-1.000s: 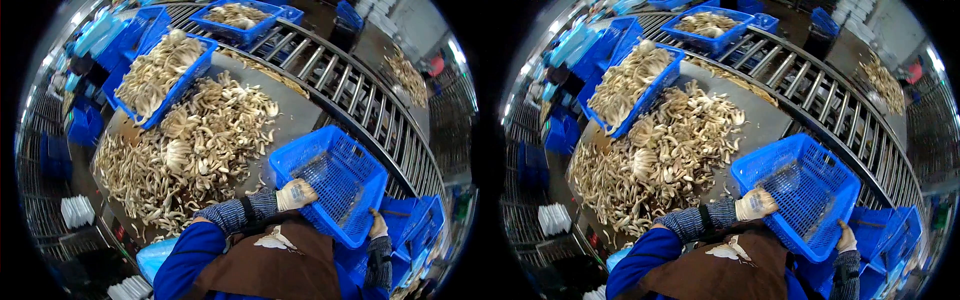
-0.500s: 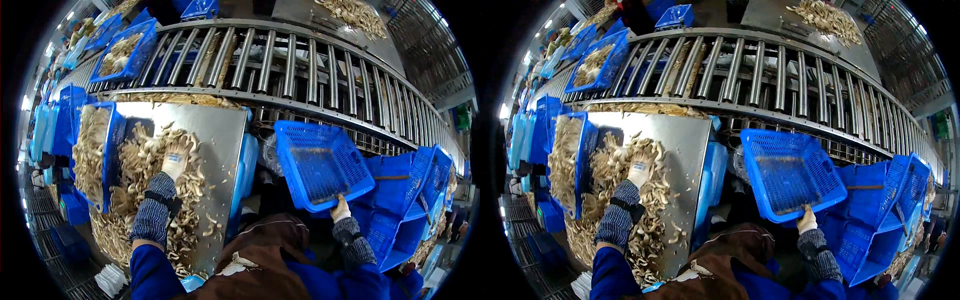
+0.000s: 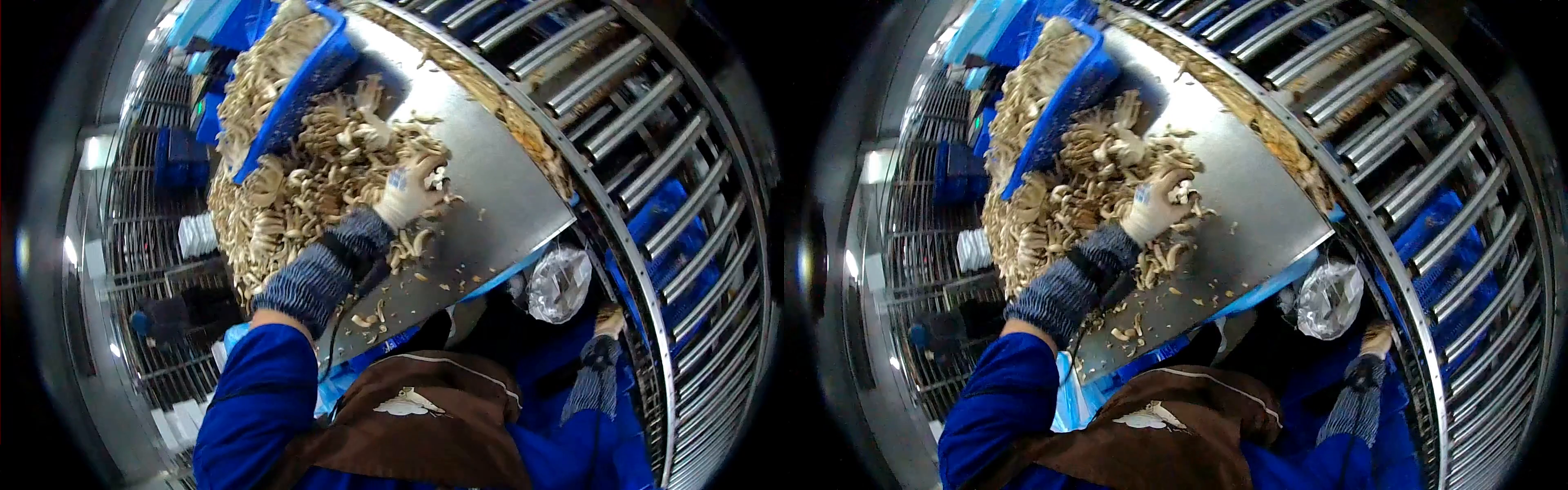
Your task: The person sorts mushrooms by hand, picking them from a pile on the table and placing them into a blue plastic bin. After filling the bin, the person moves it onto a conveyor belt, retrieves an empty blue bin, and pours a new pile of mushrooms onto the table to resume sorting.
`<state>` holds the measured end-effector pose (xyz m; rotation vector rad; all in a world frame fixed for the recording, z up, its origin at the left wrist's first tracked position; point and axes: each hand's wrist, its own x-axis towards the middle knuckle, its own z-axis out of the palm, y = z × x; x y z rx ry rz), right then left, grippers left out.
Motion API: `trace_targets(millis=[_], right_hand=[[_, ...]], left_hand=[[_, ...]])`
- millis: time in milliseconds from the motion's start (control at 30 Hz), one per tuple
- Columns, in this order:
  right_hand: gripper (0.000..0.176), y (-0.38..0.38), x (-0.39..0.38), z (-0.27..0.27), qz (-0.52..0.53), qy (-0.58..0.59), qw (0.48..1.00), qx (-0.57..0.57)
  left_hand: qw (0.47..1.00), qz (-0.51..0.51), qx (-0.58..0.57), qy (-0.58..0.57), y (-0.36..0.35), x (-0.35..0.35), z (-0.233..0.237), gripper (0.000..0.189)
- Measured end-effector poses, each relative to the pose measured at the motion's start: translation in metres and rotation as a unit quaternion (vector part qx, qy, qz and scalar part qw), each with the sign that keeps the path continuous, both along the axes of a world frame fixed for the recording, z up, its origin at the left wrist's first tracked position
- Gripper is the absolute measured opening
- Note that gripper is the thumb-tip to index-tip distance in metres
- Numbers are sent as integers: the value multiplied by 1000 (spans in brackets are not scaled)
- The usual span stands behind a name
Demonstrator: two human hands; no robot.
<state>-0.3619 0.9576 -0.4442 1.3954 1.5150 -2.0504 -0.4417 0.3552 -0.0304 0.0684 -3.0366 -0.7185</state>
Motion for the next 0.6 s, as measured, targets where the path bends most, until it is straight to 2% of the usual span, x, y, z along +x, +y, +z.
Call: trace_targets(millis=[33,67,100,133,167,200,233,267,300,333,400,433,467,500,533,567,600], right_hand=[[37,-35,-6,39,49,39,998,-29],[35,-79,2,82,261,106,941,189],[32,-115,8,105,365,157,889,230],[36,-150,20,131,461,207,821,266],[33,-210,36,192,373,234,889,123],[31,-270,51,254,269,252,929,-22],[30,-297,58,283,546,270,780,140],[31,-343,54,354,584,310,749,39],[32,-378,74,347,557,306,766,-96],[37,-405,80,359,598,288,735,-139],[50,-461,88,379,703,259,645,-152],[57,-487,95,384,750,247,598,-138],[60,-511,102,388,801,312,508,-63],[64,-529,105,393,838,276,467,-51],[67,-545,108,413,871,236,430,-36],[65,-560,117,405,855,273,423,-123],[62,-571,125,397,880,245,392,-108]], left_hand=[[991,88,33,95,8,20,6,37],[970,172,171,22,0,39,3,51],[920,253,298,24,0,67,-1,55],[847,326,418,29,8,93,10,58],[831,354,430,-3,-1,130,-7,59],[812,379,442,-36,-8,168,-24,61],[763,442,470,-37,9,189,8,60],[711,403,576,17,7,228,-24,55],[681,433,589,-41,9,243,-10,52],[646,459,601,-100,10,258,3,49],[688,386,607,-98,8,294,2,42],[801,311,511,-18,2,313,-19,40],[884,253,386,75,-4,327,-26,39],[793,371,482,21,-14,339,-33,37],[677,469,566,-40,-24,345,-26,38],[729,486,468,-115,-37,353,-15,36],[771,453,435,-102,-51,366,-11,35]])
